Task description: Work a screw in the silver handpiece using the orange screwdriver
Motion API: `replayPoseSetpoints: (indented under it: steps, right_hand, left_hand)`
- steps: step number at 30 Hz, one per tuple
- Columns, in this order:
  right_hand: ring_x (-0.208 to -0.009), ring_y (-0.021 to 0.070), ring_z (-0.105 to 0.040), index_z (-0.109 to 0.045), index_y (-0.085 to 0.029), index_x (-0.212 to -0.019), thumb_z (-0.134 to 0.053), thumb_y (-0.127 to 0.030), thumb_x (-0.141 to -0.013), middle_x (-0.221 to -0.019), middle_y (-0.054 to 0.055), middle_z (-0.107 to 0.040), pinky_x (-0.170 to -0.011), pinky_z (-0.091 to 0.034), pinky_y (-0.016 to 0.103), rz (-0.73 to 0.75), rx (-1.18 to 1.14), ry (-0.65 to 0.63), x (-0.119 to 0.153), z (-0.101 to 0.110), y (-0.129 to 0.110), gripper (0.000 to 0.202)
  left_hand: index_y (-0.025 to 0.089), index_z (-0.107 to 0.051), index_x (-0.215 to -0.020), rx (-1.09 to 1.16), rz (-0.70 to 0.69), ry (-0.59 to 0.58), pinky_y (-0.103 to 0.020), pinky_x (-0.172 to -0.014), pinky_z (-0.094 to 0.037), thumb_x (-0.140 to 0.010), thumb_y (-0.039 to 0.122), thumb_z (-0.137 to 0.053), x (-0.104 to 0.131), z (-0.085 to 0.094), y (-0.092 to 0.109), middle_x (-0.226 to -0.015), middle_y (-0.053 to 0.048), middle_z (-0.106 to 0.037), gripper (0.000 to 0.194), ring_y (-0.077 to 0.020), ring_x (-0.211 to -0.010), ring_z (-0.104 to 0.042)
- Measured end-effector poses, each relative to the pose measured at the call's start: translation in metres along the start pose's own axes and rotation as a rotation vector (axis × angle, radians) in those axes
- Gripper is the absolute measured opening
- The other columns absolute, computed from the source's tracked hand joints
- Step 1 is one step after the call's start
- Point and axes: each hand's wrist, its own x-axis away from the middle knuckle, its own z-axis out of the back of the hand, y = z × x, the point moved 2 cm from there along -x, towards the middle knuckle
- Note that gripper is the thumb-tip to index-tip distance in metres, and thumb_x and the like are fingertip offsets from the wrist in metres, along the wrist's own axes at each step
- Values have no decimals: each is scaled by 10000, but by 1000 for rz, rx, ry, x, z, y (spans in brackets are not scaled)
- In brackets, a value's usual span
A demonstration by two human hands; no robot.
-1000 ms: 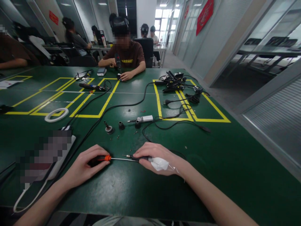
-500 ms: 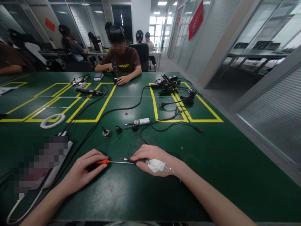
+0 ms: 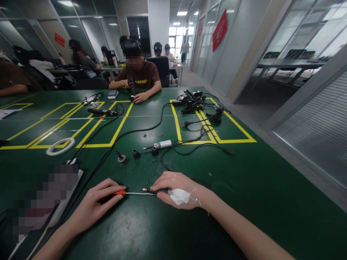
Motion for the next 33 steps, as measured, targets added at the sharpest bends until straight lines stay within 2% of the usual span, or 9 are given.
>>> replayPoseSetpoints:
  steps: [6,12,15,18,33]
  right_hand:
    - [-1076,229,-724,-764,-150,-1209,-589,-203,-1017,-1200,144,-797,-971,-584,391,-15,4,-16,0,1,-1,265]
    - [-1067,227,-724,-768,-148,-1204,-587,-197,-1016,-1194,142,-799,-976,-587,395,-6,1,-12,-1,2,-3,266]
    - [-1063,224,-725,-770,-149,-1192,-588,-190,-1012,-1191,136,-803,-982,-585,398,-14,7,-10,-1,1,-2,260]
    - [-1062,225,-725,-772,-139,-1177,-583,-198,-1016,-1189,140,-803,-975,-587,399,-11,6,-4,-1,1,-2,255]
    - [-1068,233,-724,-770,-121,-1200,-581,-199,-1014,-1197,136,-801,-971,-585,392,-6,8,1,0,1,-2,277]
  left_hand:
    - [210,-814,-1029,7,10,-9,-243,-742,-615,-1010,270,-655,-1,0,2,-906,-68,-767,171,-182,-801,-740]
    - [208,-754,-1069,24,26,15,-263,-765,-613,-930,230,-721,-1,-1,2,-935,-58,-766,145,-185,-819,-736]
    - [210,-738,-997,33,29,12,-256,-759,-606,-954,215,-682,-1,-1,1,-901,-45,-758,71,-175,-798,-724]
    - [206,-740,-954,35,18,-2,-247,-747,-598,-983,220,-659,-1,-2,1,-885,-46,-752,87,-172,-794,-718]
    - [213,-779,-1031,6,-17,13,-245,-761,-605,-1000,252,-683,0,0,0,-934,-54,-766,108,-178,-839,-736]
